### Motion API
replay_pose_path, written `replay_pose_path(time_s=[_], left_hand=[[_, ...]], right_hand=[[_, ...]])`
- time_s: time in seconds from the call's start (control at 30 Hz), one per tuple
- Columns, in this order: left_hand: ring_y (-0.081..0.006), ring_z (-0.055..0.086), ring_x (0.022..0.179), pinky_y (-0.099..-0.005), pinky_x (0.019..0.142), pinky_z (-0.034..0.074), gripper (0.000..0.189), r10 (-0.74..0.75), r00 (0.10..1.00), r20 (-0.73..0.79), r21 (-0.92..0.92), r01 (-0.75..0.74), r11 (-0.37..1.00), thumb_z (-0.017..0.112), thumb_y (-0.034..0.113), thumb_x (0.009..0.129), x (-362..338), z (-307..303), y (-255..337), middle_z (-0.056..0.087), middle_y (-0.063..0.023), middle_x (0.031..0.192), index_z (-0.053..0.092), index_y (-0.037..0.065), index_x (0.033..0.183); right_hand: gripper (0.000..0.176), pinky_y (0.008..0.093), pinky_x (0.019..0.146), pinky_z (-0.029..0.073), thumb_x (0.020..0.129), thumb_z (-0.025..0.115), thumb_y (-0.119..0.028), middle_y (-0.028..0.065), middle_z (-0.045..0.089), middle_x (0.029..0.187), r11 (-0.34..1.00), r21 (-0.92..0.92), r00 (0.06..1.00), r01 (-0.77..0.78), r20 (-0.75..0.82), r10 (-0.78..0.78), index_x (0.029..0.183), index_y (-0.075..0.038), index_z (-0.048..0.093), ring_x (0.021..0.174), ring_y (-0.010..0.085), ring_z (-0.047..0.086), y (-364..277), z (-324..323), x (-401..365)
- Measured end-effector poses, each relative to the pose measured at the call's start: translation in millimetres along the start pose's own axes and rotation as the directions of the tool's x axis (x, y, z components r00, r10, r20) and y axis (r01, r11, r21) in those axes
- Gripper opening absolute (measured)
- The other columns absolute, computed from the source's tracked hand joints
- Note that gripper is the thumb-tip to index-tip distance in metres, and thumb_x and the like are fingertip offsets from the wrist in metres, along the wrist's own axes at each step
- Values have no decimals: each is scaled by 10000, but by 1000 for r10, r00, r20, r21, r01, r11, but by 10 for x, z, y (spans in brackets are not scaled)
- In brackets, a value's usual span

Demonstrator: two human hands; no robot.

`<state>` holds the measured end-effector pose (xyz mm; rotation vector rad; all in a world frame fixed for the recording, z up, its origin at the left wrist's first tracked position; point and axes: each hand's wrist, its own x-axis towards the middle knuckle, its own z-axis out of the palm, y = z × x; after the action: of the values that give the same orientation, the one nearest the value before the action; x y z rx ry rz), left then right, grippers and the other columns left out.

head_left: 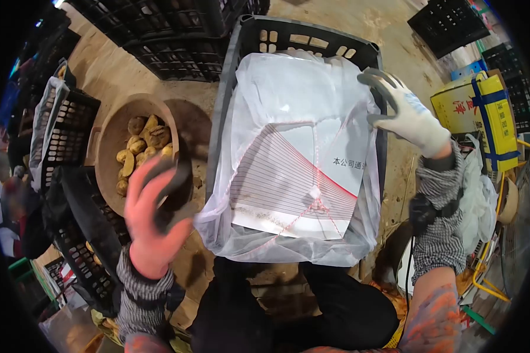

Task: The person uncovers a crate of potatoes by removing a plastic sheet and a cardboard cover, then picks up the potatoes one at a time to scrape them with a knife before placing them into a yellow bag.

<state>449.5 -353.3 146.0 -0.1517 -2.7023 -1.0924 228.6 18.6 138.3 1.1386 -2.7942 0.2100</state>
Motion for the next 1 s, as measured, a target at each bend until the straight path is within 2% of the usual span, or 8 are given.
replay_pose_path(time_s=[0.07, 0.17, 0.27, 0.5, 0.67, 0.73, 0.8, 1.0], left_hand=[[-369, 414, 1235, -508, 1068, 284, 732, 107, 981, 162, 324, -155, 933, 804, 342, 627, 466, 284, 68, 477, -183, 1287, 525, 2, 1213], [-352, 448, 1201, -514, 1098, 247, 628, 124, 944, 306, 579, -288, 763, 766, 279, 670, 769, 829, -122, 486, -164, 1288, 542, 38, 1204], [-299, 497, 1151, -516, 1095, 254, 444, 55, 936, 347, 534, -245, 809, 696, 195, 739, 833, 1061, -246, 558, -106, 1210, 575, 68, 1146], [-383, 560, 1068, -433, 936, 432, 219, 25, 997, 71, -1, -25, 1000, 556, 7, 740, 644, 1067, -293, 640, -165, 967, 623, 38, 947], [-354, 592, 919, -435, 906, 445, 183, 151, 954, 259, 50, -169, 984, 550, -9, 683, 543, 961, -310, 622, -141, 847, 606, 35, 852], [-343, 587, 841, -434, 902, 448, 164, 220, 961, 166, 55, -232, 971, 555, -20, 654, 524, 966, -247, 599, -122, 782, 588, 36, 804], [-346, 586, 846, -437, 894, 451, 173, 224, 944, 242, -32, -223, 974, 567, -24, 628, 521, 945, -193, 595, -126, 771, 588, 34, 790], [-332, 578, 802, -444, 879, 461, 209, 342, 902, 264, -174, -305, 936, 599, 3, 578, 411, 740, 227, 555, -92, 726, 605, 60, 779]], right_hand=[[597, 416, 992, 416, 738, 724, -267, 150, 548, 1260, 670, 719, 979, -185, 192, 64, 1260, -57, 523, 1150, 310, 540, -199, -319, 47], [682, 398, 1017, 408, 726, 765, -350, 155, 549, 1261, 581, 803, 991, 131, -92, -96, 1273, -32, 509, 1178, 310, 526, -488, -89, 229], [852, 432, 1116, 279, 682, 765, -455, 197, 441, 1367, 962, 153, 971, 225, 47, -235, 1332, -8, 444, 1321, 322, 381, -972, 429, 470], [159, 363, 858, 422, 857, 559, -250, 40, 698, 834, 969, -125, 893, 213, 427, -141, 917, -153, 670, 798, 219, 646, -1179, 849, 1129], [150, 412, 849, 445, 783, 630, -219, 86, 665, 778, 937, 302, 925, 174, 276, -261, 881, -107, 653, 840, 241, 635, -1049, 558, 267], [153, 417, 858, 450, 705, 676, -136, 96, 634, 771, 851, 351, 920, 391, -125, -372, 843, -85, 634, 839, 280, 614, -962, 434, -289], [192, 450, 898, 437, 619, 710, -136, 82, 616, 757, 943, 269, 924, 196, 271, -269, 780, -73, 625, 812, 292, 609, -794, 19, -472], [234, 491, 956, 443, 483, 635, -147, 22, 610, 706, 905, 355, 905, 236, 259, -337, 715, -117, 624, 712, 224, 608, -821, -602, -948]])
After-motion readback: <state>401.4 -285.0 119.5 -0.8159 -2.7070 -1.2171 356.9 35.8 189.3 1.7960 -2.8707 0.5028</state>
